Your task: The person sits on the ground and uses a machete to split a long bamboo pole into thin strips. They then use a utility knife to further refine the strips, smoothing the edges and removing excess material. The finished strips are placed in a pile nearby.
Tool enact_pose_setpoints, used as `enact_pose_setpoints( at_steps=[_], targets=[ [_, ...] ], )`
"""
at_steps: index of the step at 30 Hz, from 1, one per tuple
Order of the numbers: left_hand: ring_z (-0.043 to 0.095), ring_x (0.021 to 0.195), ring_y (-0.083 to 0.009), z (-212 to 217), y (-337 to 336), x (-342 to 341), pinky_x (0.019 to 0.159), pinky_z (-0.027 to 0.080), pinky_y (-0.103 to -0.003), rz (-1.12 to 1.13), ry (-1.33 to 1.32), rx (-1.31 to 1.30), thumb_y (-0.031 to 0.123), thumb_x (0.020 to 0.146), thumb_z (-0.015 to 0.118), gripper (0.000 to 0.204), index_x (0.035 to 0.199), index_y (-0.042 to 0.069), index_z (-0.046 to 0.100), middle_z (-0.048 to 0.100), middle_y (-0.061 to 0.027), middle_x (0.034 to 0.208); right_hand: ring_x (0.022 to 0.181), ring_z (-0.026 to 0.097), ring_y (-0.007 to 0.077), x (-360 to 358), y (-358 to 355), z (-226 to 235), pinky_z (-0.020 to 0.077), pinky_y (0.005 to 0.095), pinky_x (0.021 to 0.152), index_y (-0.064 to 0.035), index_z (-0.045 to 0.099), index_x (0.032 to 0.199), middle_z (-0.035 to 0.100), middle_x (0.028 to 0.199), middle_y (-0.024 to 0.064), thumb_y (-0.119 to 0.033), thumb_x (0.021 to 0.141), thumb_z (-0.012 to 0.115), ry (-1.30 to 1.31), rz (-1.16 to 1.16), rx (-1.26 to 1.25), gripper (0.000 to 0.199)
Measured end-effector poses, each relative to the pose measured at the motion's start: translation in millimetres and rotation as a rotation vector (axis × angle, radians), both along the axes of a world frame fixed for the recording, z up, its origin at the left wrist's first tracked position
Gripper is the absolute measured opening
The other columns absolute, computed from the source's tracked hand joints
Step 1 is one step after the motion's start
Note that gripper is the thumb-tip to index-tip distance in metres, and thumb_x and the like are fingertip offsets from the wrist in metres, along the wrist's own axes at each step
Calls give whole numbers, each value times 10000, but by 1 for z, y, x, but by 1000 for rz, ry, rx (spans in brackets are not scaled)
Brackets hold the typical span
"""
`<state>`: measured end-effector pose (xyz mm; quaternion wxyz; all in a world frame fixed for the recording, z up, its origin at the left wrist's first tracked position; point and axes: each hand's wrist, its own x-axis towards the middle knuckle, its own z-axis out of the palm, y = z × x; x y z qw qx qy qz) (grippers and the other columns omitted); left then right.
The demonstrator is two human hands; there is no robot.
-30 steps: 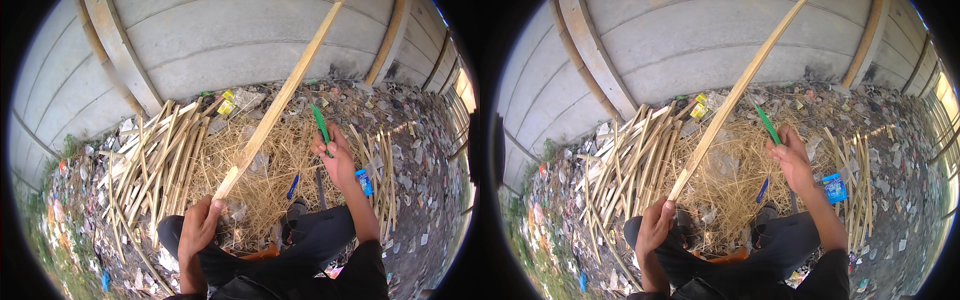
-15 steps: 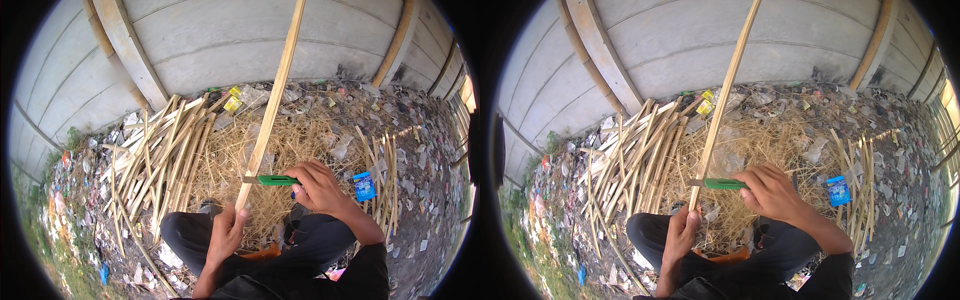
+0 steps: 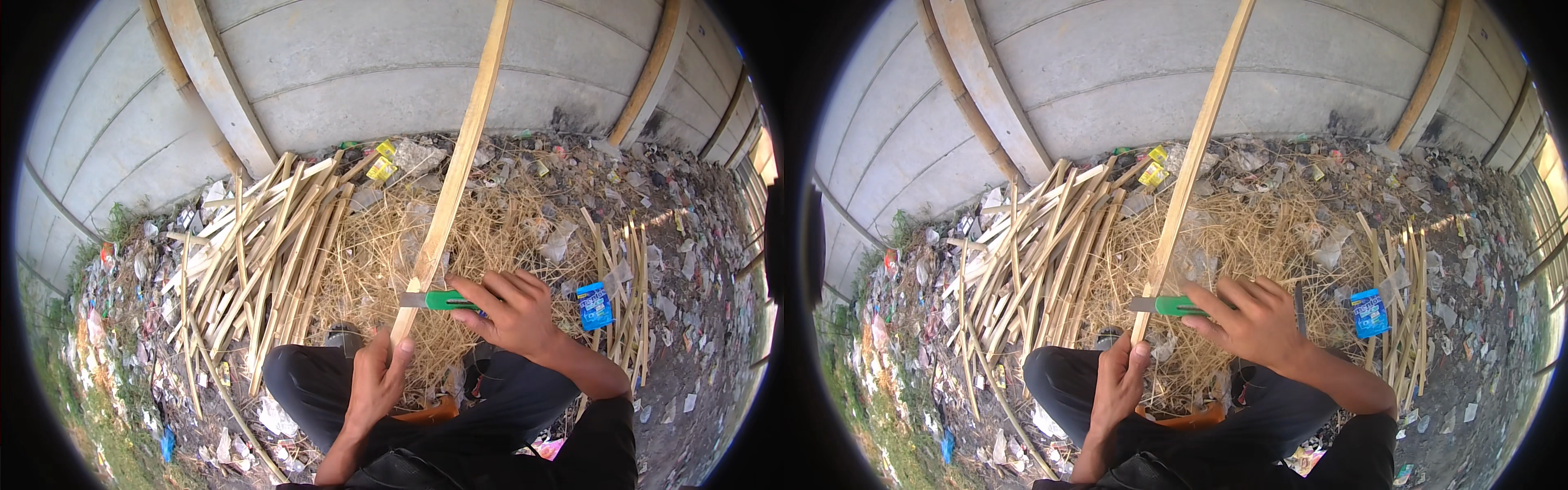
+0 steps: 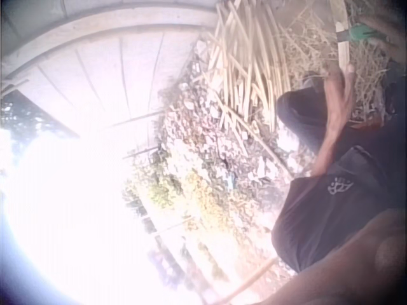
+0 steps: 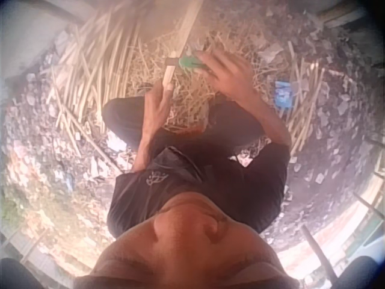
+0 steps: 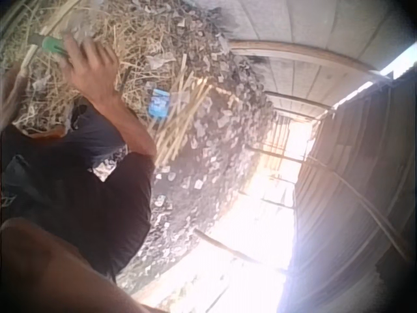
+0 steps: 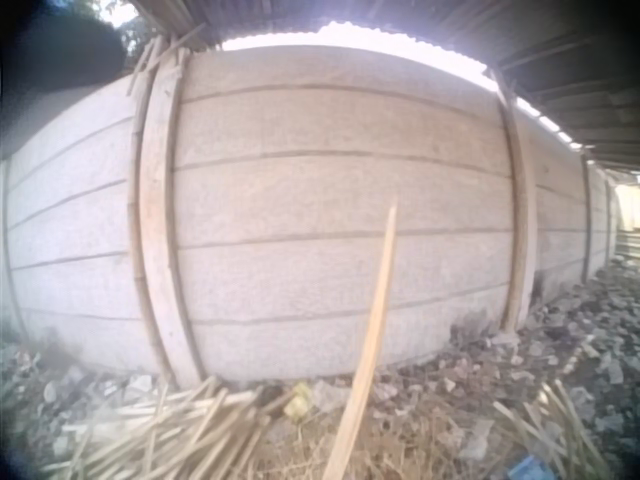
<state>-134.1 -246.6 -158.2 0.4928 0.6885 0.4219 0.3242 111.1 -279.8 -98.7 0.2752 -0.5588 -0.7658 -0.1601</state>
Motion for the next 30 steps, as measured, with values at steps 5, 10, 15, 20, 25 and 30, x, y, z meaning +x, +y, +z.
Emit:
enact_pose_setpoints(
  at_steps=[5, 10, 15, 20, 25, 30],
  targets=[
    [446, 563, -169, 3, -2, 3, 540, 393, -381, 2, -29, -26, 299, 1082, 577, 354, 977, -39, 593, 521, -124, 618, 665, 582, 134, -5, -4, 3, 424, 305, 629, -185, 760, 1178, 570, 773, -32, -458, 896, 766, -128, -29, 57, 392],
    [448, 565, -171, 6, -2, 1, 544, 396, -379, -39, -29, -9, 288, 1082, 575, 335, 999, -36, 601, 518, -121, 622, 636, 564, 121, -2, -3, 2, 404, 298, 599, -177, 753, 1150, 550, 753, -41, -450, 904, 765, -88, 5, 99, 367],
    [455, 570, -176, 6, -2, 1, 554, 403, -374, -55, -57, -19, 283, 1080, 578, 320, 1050, -33, 616, 520, -118, 631, 628, 640, 160, -1, -5, 0, 469, 303, 572, -130, 735, 1105, 653, 790, -8, -413, 937, 742, -51, 34, 49, 329],
    [472, 570, -190, 10, -3, 4, 562, 413, -376, -58, -29, -23, 277, 1080, 578, 314, 1098, -33, 624, 534, -128, 635, 639, 697, 184, -2, -6, 0, 520, 315, 547, -112, 718, 1142, 719, 848, 25, -419, 972, 700, 44, 85, -53, 351],
    [475, 560, -208, 12, -4, 7, 563, 420, -376, -42, -9, -8, 278, 1080, 576, 318, 1112, -35, 627, 555, -140, 643, 551, 666, 168, -3, -1, -2, 511, 311, 496, -167, 695, 1153, 642, 701, -1, -459, 967, 689, 80, 81, -44, 346],
    [476, 542, -228, 15, -4, 6, 551, 420, -394, -46, 40, -29, 296, 1088, 565, 333, 1048, -30, 617, 552, -150, 630, 543, 657, 158, 0, 2, -7, 502, 304, 483, -168, 707, 1108, 640, 686, -3, -475, 949, 709, 82, 85, -12, 346]
  ],
)
